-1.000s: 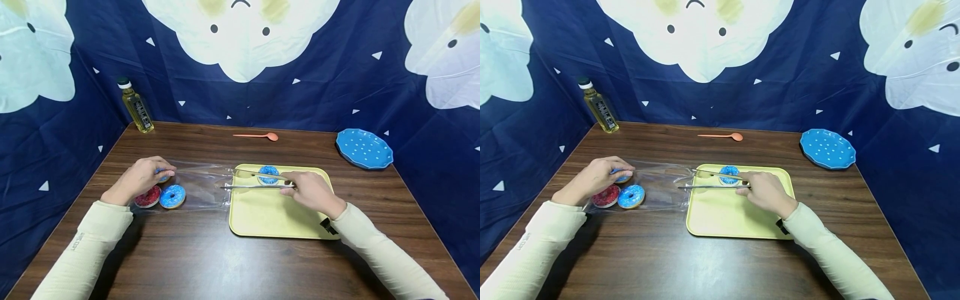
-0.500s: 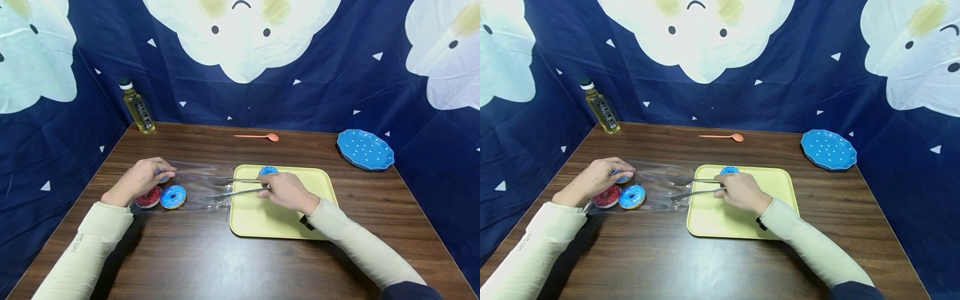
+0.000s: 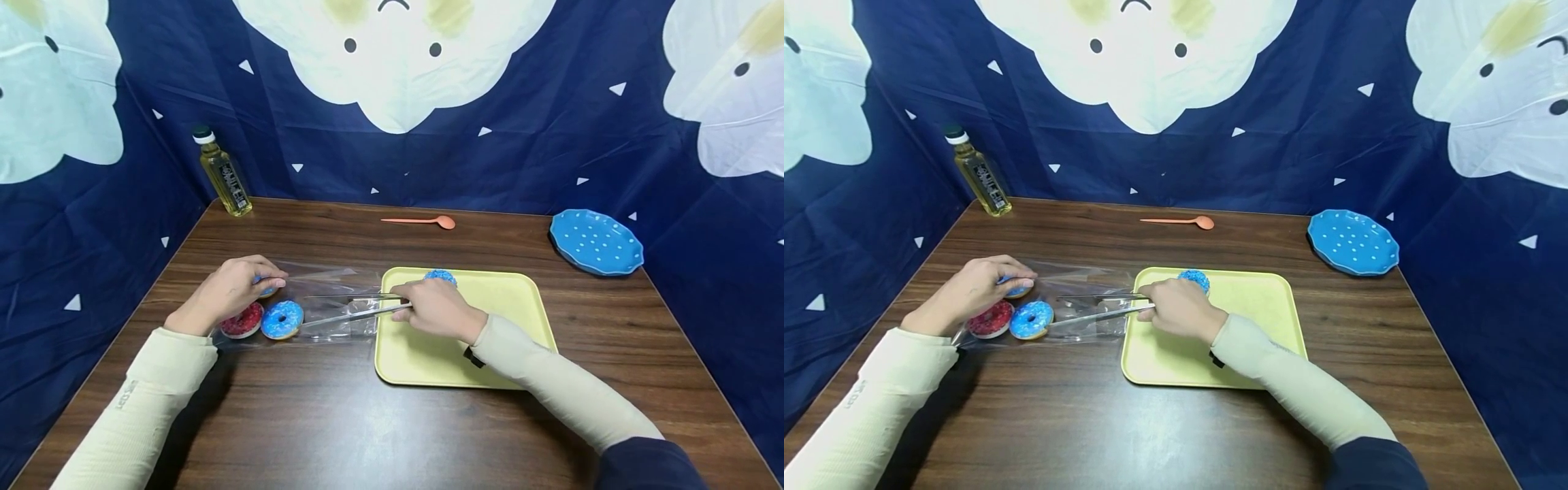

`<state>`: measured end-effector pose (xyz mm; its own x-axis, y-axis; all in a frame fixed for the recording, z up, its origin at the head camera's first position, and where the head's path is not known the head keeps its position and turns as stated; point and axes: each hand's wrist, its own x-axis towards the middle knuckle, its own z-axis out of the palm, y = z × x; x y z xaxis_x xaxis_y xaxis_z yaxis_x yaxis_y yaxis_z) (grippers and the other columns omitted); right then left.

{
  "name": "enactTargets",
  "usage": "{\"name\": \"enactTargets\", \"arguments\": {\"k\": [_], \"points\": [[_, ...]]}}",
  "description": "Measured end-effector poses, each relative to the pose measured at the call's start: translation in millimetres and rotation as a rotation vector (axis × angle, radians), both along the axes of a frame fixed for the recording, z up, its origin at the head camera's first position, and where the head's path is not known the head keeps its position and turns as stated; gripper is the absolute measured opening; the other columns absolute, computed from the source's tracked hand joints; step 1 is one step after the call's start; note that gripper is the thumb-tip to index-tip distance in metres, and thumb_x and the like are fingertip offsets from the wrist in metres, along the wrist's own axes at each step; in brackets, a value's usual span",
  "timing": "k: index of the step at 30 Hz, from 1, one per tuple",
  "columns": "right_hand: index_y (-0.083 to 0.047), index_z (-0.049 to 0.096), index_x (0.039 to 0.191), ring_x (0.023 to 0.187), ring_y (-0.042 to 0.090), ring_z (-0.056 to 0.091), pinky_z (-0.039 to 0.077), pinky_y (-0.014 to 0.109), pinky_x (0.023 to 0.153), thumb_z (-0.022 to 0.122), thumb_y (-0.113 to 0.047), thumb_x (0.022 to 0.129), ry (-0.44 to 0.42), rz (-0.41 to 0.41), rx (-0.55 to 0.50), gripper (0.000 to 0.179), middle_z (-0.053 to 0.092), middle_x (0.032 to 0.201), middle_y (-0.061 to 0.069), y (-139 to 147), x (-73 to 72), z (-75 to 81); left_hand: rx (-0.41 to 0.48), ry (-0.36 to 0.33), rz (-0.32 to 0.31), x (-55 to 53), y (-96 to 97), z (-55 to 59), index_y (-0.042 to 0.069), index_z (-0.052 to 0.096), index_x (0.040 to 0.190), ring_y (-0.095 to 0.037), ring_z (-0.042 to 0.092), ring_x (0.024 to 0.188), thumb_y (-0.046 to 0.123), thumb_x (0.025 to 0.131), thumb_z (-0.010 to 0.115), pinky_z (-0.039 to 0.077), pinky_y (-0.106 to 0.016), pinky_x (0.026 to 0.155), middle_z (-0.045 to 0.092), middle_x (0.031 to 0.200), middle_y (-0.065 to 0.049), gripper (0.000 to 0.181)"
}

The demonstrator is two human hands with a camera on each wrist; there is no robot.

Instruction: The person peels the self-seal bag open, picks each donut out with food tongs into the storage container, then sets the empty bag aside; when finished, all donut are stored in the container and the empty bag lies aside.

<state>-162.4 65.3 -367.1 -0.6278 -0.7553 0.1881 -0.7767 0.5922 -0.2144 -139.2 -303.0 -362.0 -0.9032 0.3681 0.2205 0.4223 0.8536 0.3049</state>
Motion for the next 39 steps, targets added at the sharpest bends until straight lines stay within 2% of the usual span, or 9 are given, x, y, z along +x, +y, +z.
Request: {"name": "enactTargets", "arguments": {"k": [4, 8, 12, 19, 21, 24, 29, 35, 39], "points": [[-0.013, 0.067, 0.091, 0.056, 0.013, 0.049, 0.043, 0.033, 0.046, 0.078, -0.033, 0.089, -0.016, -0.004, 0.012, 0.023, 0.055, 0.069, -0.005, -10, -1.2, -0.8, 0.009, 0.004, -0.004, 1.0, -0.1, 0.8, 0.005, 0.08, 0.102, -0.027, 0.069, 0.093, 0.015, 0.095, 0.071, 0.056, -0.048, 0.08, 0.072, 0.1, -0.007, 0.015], [-0.011, 0.073, 0.109, 0.062, 0.017, 0.059, 0.048, 0.037, 0.049, 0.076, -0.035, 0.09, -0.033, -0.005, 0.017, 0.031, 0.068, 0.082, 0.001, -17, -2.3, -0.5, 0.012, 0.002, -0.012, 0.9, -0.5, 2.9, 0.005, 0.08, 0.102, -0.027, 0.069, 0.093, 0.015, 0.095, 0.071, 0.056, -0.049, 0.081, 0.072, 0.1, -0.007, 0.015], [-0.01, 0.07, 0.129, 0.067, 0.018, 0.063, 0.048, 0.036, 0.048, 0.076, -0.034, 0.09, -0.044, -0.011, 0.003, 0.046, 0.073, 0.095, 0.004, -20, -4.5, 0.8, 0.007, -0.022, 0.007, -0.1, -1.6, 5.5, 0.005, 0.079, 0.103, -0.028, 0.068, 0.095, 0.016, 0.097, 0.069, 0.055, -0.05, 0.082, 0.071, 0.102, -0.008, 0.016], [-0.012, 0.07, 0.129, 0.062, 0.015, 0.059, 0.044, 0.033, 0.044, 0.076, -0.034, 0.091, -0.012, -0.028, 0.002, 0.045, 0.073, 0.091, 0.002, -22, -7.5, 2.4, -0.01, -0.036, 0.023, -1.0, -3.0, 7.7, 0.005, 0.079, 0.106, -0.028, 0.068, 0.095, 0.017, 0.098, 0.068, 0.056, -0.049, 0.081, 0.071, 0.104, -0.009, 0.018], [-0.012, 0.072, 0.121, 0.061, 0.016, 0.059, 0.044, 0.035, 0.044, 0.076, -0.034, 0.09, -0.01, -0.03, 0.004, 0.038, 0.072, 0.088, 0.002, -22, -7.8, 2.7, -0.014, -0.032, 0.023, -1.1, -3.4, 7.5, 0.005, 0.079, 0.106, -0.028, 0.068, 0.095, 0.017, 0.098, 0.068, 0.055, -0.049, 0.081, 0.071, 0.103, -0.009, 0.018], [-0.011, 0.072, 0.118, 0.064, 0.017, 0.063, 0.046, 0.035, 0.047, 0.076, -0.035, 0.09, -0.022, -0.027, 0.016, 0.037, 0.072, 0.088, 0.002, -22, -8.2, 2.7, -0.018, -0.033, 0.028, -0.7, -4.3, 6.4, 0.005, 0.079, 0.105, -0.029, 0.068, 0.096, 0.018, 0.098, 0.068, 0.055, -0.05, 0.083, 0.071, 0.104, -0.009, 0.019], [-0.01, 0.068, 0.13, 0.076, 0.021, 0.069, 0.05, 0.036, 0.051, 0.076, -0.037, 0.09, -0.06, -0.016, 0.052, 0.05, 0.074, 0.104, 0.005, -24, -7.8, 3.7, -0.019, -0.044, 0.037, 0.9, -5.9, 4.4, 0.004, 0.079, 0.105, -0.03, 0.067, 0.098, 0.019, 0.098, 0.068, 0.054, -0.052, 0.086, 0.071, 0.104, -0.01, 0.019], [-0.013, 0.067, 0.132, 0.077, 0.02, 0.067, 0.051, 0.038, 0.055, 0.075, -0.037, 0.091, -0.099, -0.022, 0.069, 0.048, 0.072, 0.092, 0.002, -32, -8.1, 4.4, -0.008, -0.038, 0.037, -0.1, -5.7, 3.2, 0.004, 0.079, 0.105, -0.029, 0.067, 0.096, 0.018, 0.098, 0.068, 0.055, -0.051, 0.084, 0.071, 0.103, -0.01, 0.019], [-0.013, 0.064, 0.137, 0.082, 0.022, 0.068, 0.053, 0.04, 0.058, 0.075, -0.038, 0.092, -0.119, -0.016, 0.062, 0.053, 0.073, 0.097, 0.005, -38, -9.5, 2.1, 0.001, -0.044, 0.045, -0.4, -4.8, 2.4, 0.005, 0.079, 0.105, -0.028, 0.068, 0.094, 0.018, 0.098, 0.068, 0.056, -0.049, 0.08, 0.071, 0.103, -0.01, 0.019]]}}
